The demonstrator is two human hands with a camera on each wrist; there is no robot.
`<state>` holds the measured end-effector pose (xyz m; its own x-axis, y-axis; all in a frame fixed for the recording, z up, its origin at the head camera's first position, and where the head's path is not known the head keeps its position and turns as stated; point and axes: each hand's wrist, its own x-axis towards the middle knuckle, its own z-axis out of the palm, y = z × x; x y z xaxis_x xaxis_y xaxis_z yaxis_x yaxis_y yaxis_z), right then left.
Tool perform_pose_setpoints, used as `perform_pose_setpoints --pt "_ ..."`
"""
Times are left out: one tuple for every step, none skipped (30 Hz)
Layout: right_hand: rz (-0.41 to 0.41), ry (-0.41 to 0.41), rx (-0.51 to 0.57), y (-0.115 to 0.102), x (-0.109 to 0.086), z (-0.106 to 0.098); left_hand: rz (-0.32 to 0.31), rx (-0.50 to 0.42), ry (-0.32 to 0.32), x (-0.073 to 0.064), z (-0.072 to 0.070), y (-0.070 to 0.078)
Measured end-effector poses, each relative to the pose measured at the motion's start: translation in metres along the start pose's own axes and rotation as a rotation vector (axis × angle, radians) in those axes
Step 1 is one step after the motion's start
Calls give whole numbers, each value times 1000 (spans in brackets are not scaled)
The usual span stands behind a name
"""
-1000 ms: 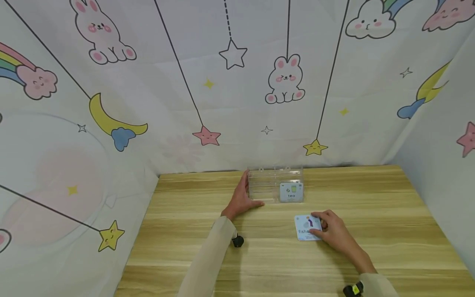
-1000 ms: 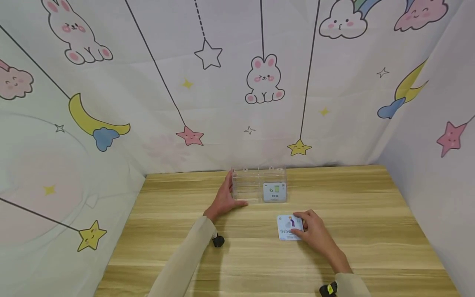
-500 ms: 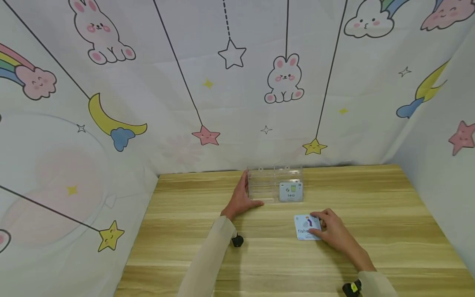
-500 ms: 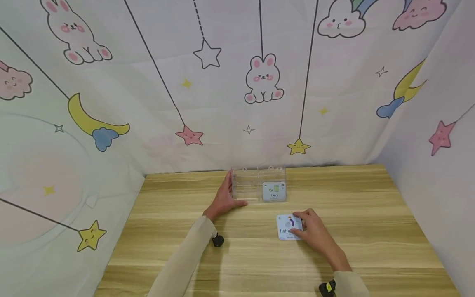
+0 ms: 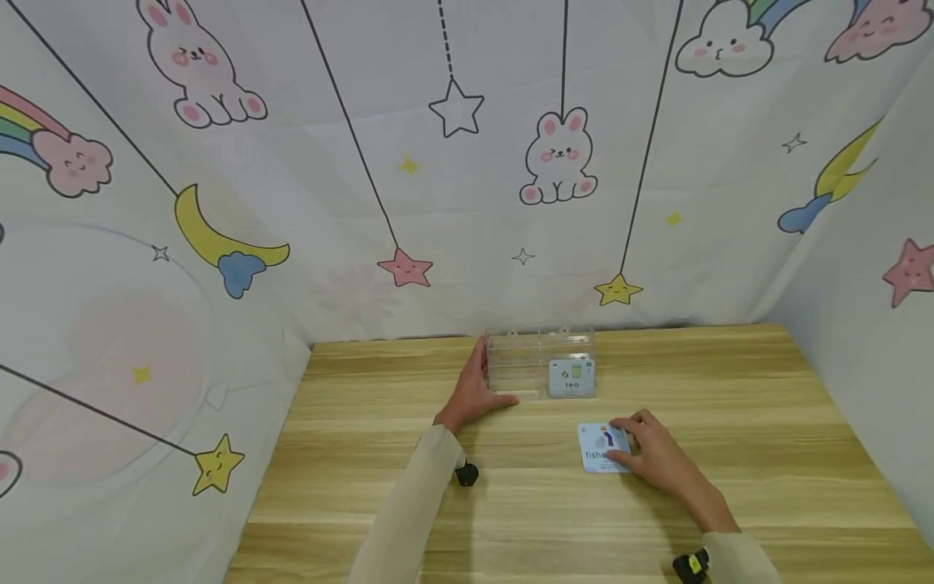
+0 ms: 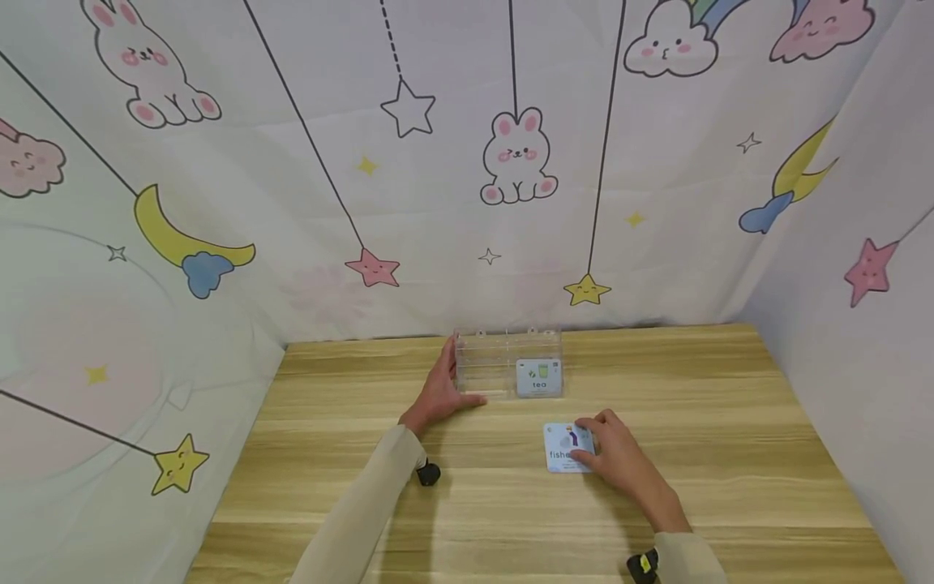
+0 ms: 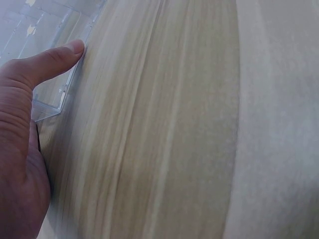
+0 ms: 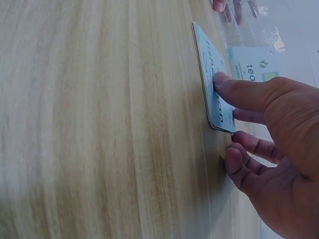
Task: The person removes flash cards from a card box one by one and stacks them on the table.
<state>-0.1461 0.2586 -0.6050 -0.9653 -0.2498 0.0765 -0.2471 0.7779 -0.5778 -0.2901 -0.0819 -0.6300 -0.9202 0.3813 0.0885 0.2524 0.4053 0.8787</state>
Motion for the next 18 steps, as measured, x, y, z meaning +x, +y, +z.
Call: perform_pose_setpoints --pt "1 0 2 0 0 0 3 0 0 0 0 0" --pt "9 -3 7 0 0 0 5 0 0 0 0 1" --pt "14 -4 13 0 0 -1 7 1 1 0 0 1" --pt "18 -4 18 -1 1 -1 5 3 0 -1 0 1" --pt "21 -4 23 -1 1 -1 4 3 2 -1 0 1" --pt "21 -5 23 -1 1 -1 6 4 4 -1 -1 0" --pt "21 -5 26 -2 1 -2 4 4 5 0 0 0" --pt "20 -7 29 -2 1 -2 3 4 6 0 0 0" --pt "19 -6 33 -2 1 -3 6 5 7 0 0 0" --pt "18 -7 33 -2 1 -4 6 4 7 0 0 0" --pt "19 -5 31 -2 1 -4 9 3 6 0 0 -1" --pt "17 -6 33 -2 1 -5 12 3 6 0 0 -1" --pt "18 -3 33 -2 1 -6 9 2 2 0 0 -1" --pt "18 -1 29 -2 2 -6 9 3 -1 0 1 -1" --pt "19 3 26 -2 2 -7 8 6 -2 0 1 -1" --pt "17 8 19 -2 3 -8 2 7 -4 0 1 -1" --pt "15 15 16 -1 4 -8 3 8 -3 -1 1 -1" --pt "11 21 18 -1 6 -10 0 9 -3 -1 1 0"
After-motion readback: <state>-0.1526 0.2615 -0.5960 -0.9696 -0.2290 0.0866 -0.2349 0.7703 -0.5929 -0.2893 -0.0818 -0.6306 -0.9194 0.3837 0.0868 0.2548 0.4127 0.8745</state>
